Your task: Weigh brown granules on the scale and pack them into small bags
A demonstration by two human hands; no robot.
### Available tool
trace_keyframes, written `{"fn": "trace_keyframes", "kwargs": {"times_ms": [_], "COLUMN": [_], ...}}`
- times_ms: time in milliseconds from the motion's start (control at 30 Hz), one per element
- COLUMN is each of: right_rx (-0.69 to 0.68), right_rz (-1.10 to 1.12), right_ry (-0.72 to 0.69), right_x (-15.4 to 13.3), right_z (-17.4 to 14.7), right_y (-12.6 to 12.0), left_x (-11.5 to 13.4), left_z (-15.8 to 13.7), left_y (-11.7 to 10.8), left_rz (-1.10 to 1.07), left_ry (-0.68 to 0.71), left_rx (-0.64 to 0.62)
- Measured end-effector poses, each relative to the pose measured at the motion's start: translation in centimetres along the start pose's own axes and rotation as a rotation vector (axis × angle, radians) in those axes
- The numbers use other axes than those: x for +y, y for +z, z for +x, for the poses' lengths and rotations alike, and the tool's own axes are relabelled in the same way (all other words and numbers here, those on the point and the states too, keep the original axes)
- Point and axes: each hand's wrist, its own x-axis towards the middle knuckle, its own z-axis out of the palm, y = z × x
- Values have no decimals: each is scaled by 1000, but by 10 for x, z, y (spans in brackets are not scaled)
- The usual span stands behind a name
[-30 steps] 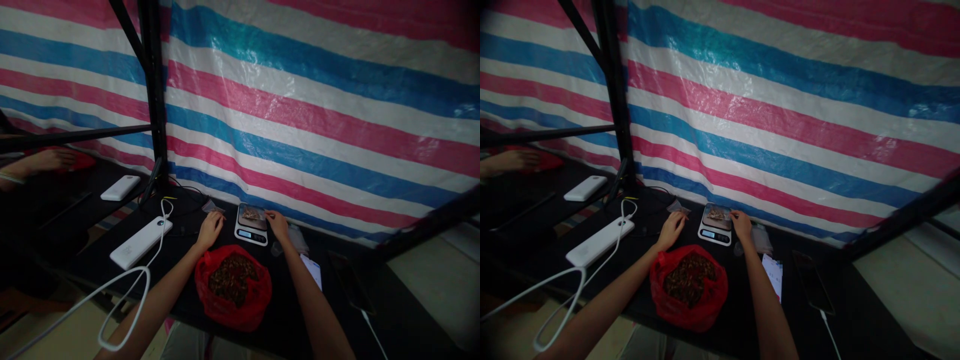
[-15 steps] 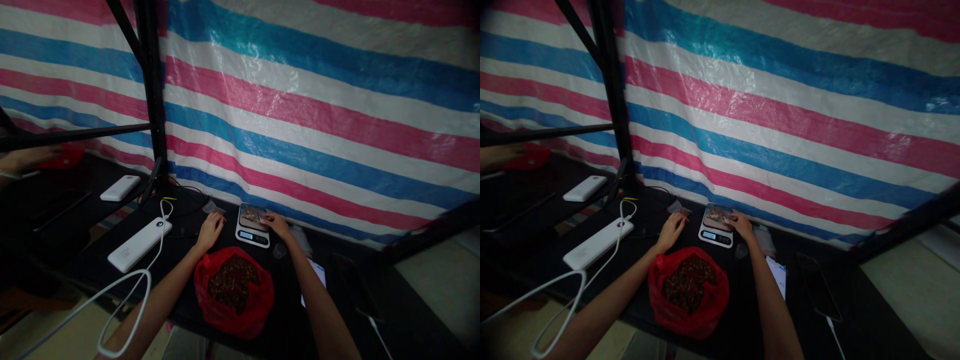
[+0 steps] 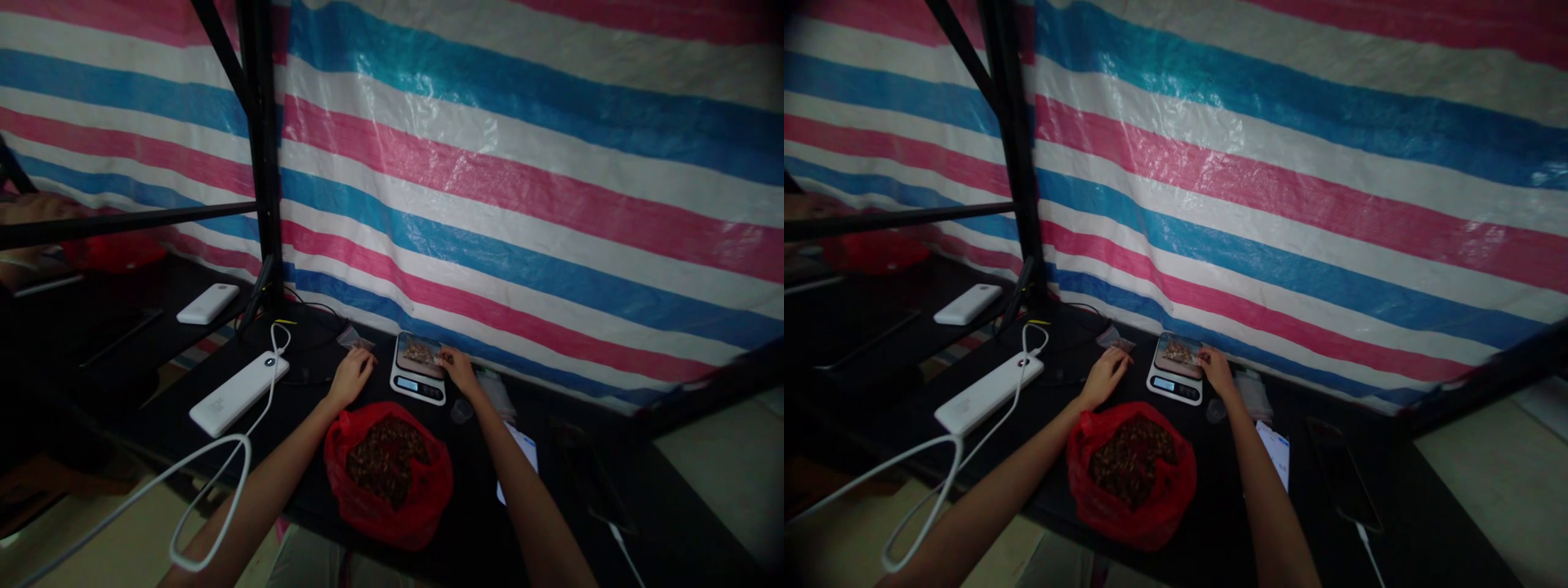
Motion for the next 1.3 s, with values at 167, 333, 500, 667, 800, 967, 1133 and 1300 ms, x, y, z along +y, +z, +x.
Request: {"fn": "trace_keyframes", "kwargs": {"times_ms": [167, 333, 500, 667, 800, 967, 1133, 1300], "right_rx": [-8, -6, -64, -127, -158, -254, -325, -421], "right_rz": [60, 68, 115, 68, 7, -9, -31, -32], "right_ry": [36, 83, 114, 62, 33, -57, -128, -166], "right_x": [3, -4, -18, -31, -52, -98, -135, -157], "right_z": [0, -8, -29, -55, -75, -100, -119, -139], "right_y": [-5, -24, -51, -68, -68, -57, -44, -29], "left_x": [-2, -5, -5, -4, -6, -8, -8, -10], "left_z": [-1, 0, 0, -1, -1, -2, -2, -2], "left_y": [1, 3, 4, 4, 5, 7, 7, 8], "left_rz": [13, 47, 48, 41, 44, 54, 58, 61], "left_ry": [15, 3, 21, 39, 45, 46, 49, 49], "left_rx": [-21, -18, -27, -27, -31, -29, -39, -43]}}
